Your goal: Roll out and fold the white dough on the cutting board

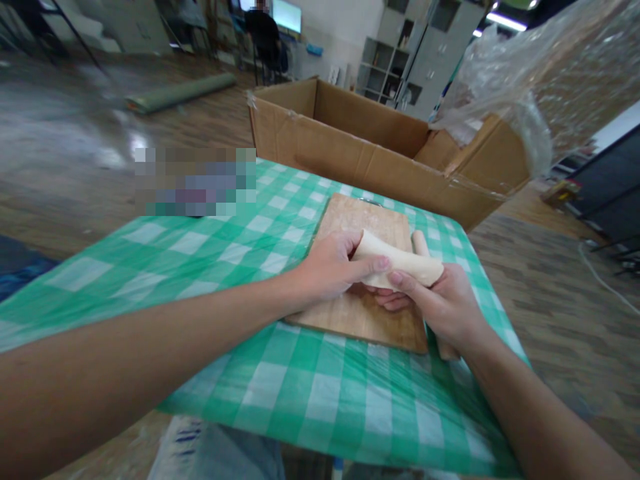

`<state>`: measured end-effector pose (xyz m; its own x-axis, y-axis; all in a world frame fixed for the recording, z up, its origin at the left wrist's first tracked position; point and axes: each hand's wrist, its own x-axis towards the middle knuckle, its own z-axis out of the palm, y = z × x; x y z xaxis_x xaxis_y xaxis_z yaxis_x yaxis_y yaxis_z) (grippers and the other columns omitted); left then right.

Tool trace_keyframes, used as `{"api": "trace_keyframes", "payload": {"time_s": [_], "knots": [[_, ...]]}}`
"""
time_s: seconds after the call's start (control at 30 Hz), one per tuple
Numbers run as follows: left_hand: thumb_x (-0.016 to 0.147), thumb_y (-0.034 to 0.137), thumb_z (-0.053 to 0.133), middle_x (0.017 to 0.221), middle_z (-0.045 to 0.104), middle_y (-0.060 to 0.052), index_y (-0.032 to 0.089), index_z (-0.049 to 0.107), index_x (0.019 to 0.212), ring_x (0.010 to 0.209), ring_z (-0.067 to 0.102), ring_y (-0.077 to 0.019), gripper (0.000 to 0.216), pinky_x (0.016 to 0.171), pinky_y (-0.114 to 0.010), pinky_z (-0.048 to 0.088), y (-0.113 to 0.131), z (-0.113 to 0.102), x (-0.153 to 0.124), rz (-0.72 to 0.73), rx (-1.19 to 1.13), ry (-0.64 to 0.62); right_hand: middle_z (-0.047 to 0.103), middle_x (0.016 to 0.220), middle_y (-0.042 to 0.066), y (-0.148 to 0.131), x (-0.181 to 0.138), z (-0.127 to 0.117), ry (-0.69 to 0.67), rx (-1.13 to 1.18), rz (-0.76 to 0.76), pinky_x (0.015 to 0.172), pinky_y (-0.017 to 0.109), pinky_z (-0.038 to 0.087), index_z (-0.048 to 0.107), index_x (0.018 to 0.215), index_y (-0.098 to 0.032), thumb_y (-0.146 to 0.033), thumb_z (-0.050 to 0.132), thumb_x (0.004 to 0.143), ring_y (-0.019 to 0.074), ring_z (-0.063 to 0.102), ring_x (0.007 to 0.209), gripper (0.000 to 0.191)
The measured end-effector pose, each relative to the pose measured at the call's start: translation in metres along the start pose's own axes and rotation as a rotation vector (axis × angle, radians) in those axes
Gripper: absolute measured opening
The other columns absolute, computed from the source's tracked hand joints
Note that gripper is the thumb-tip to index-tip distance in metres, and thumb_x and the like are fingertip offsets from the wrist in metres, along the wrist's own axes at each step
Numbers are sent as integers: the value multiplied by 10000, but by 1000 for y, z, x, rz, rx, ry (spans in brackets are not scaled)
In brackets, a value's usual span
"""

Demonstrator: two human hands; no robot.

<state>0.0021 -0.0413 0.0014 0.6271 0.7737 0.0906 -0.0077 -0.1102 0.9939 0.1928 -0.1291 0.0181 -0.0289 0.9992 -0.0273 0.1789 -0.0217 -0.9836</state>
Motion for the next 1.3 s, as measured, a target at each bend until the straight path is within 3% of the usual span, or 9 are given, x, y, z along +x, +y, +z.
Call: {"api": "trace_keyframes", "payload": {"time_s": [0.13, 0.3, 0.47, 0.63, 0.8, 0.97, 1.1, 1.3], "knots": [[836, 559, 775, 754, 705, -30, 142, 705, 960, 608, 607, -134, 440, 489, -216, 426, 2, 2, -3, -49, -20, -31, 822, 809, 107, 1, -3, 2, -20, 1, 6, 648, 323, 702, 806, 935, -149, -502, 794, 892, 241, 803, 672, 356], [844, 487, 793, 880, 747, -51, 141, 723, 970, 714, 643, -143, 375, 568, -214, 464, 2, 3, -3, 6, -99, 69, 831, 887, 114, 0, -2, 1, -28, 20, 30, 724, 359, 709, 805, 953, -153, -497, 851, 830, 260, 816, 763, 368], [817, 451, 825, 862, 738, -35, 139, 725, 947, 721, 636, -144, 352, 581, -216, 461, 5, 7, -4, 23, -151, 123, 828, 852, 111, -1, -2, -2, -6, 29, 42, 716, 374, 712, 811, 924, -158, -511, 865, 809, 267, 814, 747, 375], [833, 426, 819, 991, 762, -76, 139, 711, 1037, 795, 683, -171, 368, 639, -252, 542, 2, 3, 0, -1, -269, 173, 833, 992, 102, -1, -2, -2, -13, 65, 51, 836, 363, 693, 809, 933, -184, -461, 869, 821, 254, 815, 887, 305], [807, 438, 843, 1007, 760, -84, 145, 701, 1071, 805, 693, -178, 419, 613, -250, 555, -2, -1, 4, -32, -286, 192, 828, 872, 100, -2, -3, -4, 30, 38, 3, 750, 357, 702, 757, 742, -175, -456, 869, 821, 247, 813, 784, 313], [813, 421, 837, 1033, 761, -88, 141, 697, 1064, 887, 712, -203, 402, 704, -284, 580, -2, 0, 4, -3, -353, 126, 819, 810, 101, -3, -3, -4, -7, 8, -6, 706, 352, 699, 772, 798, -165, -499, 843, 839, 241, 806, 728, 344], [802, 405, 849, 1007, 761, -80, 143, 680, 1060, 831, 700, -185, 404, 700, -280, 564, -2, 0, 3, -8, -281, 157, 827, 865, 117, -3, 1, -4, -47, 14, 12, 720, 355, 699, 784, 891, -163, -573, 791, 868, 244, 811, 745, 411], [813, 388, 831, 937, 755, -61, 150, 668, 1045, 756, 687, -166, 370, 641, -255, 527, -1, -1, 1, -26, -287, 135, 817, 790, 119, -4, -3, -5, 6, -59, 2, 646, 339, 692, 774, 760, -171, -574, 793, 864, 246, 799, 671, 416]]}}
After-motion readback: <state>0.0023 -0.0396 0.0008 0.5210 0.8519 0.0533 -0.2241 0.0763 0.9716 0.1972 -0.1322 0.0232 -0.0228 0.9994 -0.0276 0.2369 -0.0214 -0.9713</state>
